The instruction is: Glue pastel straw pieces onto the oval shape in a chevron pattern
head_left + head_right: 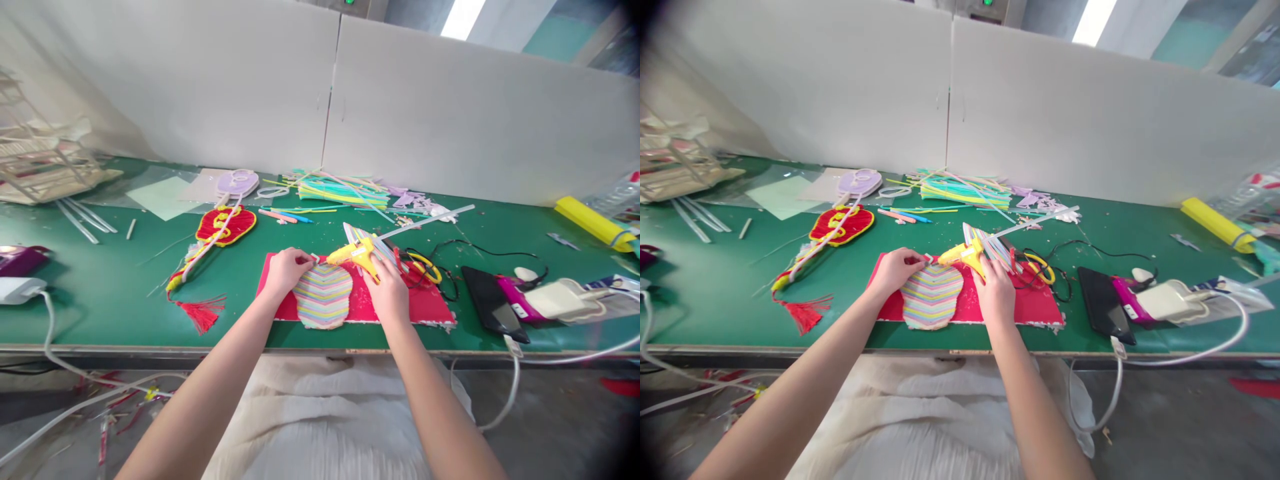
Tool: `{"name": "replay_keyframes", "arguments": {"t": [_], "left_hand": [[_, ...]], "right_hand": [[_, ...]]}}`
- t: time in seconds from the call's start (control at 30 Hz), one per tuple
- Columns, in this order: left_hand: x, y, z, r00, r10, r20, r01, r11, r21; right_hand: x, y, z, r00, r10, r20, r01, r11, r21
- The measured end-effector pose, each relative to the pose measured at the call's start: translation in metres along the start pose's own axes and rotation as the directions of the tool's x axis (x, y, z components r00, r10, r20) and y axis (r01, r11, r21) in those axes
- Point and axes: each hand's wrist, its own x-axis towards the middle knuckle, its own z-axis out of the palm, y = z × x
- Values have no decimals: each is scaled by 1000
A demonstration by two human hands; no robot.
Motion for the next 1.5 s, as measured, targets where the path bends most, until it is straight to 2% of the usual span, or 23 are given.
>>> {"name": "replay_keyframes", "arguments": {"t": [0.7, 1.5], "left_hand": [[0, 0, 0, 1000, -5, 5, 4, 1000, 10], [1, -1, 0, 1000, -6, 2, 6, 1000, 17]], "right_hand": [[-6, 2, -7, 998, -13, -67, 11, 1000, -20], [-10, 8, -8, 991, 101, -86, -101, 995, 4]]}}
